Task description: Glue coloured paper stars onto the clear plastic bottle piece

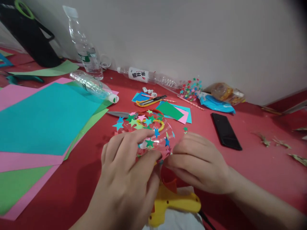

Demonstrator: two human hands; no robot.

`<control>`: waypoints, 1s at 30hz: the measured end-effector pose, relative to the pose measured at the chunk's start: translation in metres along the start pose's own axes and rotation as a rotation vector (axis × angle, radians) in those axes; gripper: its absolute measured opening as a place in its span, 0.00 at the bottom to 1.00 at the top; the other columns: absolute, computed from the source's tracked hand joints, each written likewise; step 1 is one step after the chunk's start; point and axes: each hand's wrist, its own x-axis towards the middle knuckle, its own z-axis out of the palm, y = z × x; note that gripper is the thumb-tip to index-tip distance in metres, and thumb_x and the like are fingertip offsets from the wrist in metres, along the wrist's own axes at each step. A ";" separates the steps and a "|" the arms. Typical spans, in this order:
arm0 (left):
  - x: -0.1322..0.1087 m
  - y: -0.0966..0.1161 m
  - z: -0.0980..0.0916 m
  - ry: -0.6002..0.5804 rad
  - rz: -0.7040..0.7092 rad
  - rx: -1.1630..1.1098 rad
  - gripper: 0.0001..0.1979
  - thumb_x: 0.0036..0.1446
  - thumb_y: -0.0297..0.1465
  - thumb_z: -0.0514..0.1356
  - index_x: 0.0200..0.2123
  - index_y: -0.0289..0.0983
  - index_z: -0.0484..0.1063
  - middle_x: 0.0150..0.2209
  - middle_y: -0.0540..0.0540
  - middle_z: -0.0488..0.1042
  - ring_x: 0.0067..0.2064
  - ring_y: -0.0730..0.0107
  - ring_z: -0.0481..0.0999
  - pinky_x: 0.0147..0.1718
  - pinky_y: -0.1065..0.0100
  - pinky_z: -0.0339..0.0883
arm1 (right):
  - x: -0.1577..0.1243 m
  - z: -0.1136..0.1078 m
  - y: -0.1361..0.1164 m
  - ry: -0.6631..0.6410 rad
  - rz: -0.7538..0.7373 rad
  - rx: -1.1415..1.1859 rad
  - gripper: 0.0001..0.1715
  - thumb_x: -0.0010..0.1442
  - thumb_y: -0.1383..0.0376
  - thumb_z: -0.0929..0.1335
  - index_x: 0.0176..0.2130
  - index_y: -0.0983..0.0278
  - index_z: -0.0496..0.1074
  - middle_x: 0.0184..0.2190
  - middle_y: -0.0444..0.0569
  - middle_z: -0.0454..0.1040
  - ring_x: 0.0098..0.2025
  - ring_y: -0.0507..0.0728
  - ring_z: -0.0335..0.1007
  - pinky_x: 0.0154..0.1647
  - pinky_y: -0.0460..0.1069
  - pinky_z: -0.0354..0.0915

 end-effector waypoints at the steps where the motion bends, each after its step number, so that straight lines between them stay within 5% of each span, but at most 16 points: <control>1: 0.000 0.000 0.000 0.001 0.000 -0.003 0.10 0.55 0.23 0.59 0.40 0.39 0.72 0.54 0.41 0.69 0.51 0.50 0.69 0.49 0.45 0.61 | -0.001 0.000 0.000 -0.001 -0.008 -0.004 0.07 0.63 0.73 0.65 0.35 0.67 0.72 0.26 0.47 0.71 0.28 0.53 0.58 0.29 0.51 0.57; 30: 0.005 0.008 0.003 0.044 -0.117 -0.039 0.06 0.54 0.24 0.58 0.32 0.40 0.72 0.50 0.42 0.71 0.49 0.51 0.69 0.46 0.49 0.60 | 0.000 0.007 -0.003 0.066 -0.011 -0.029 0.06 0.61 0.75 0.66 0.36 0.68 0.73 0.26 0.49 0.74 0.28 0.54 0.61 0.28 0.50 0.59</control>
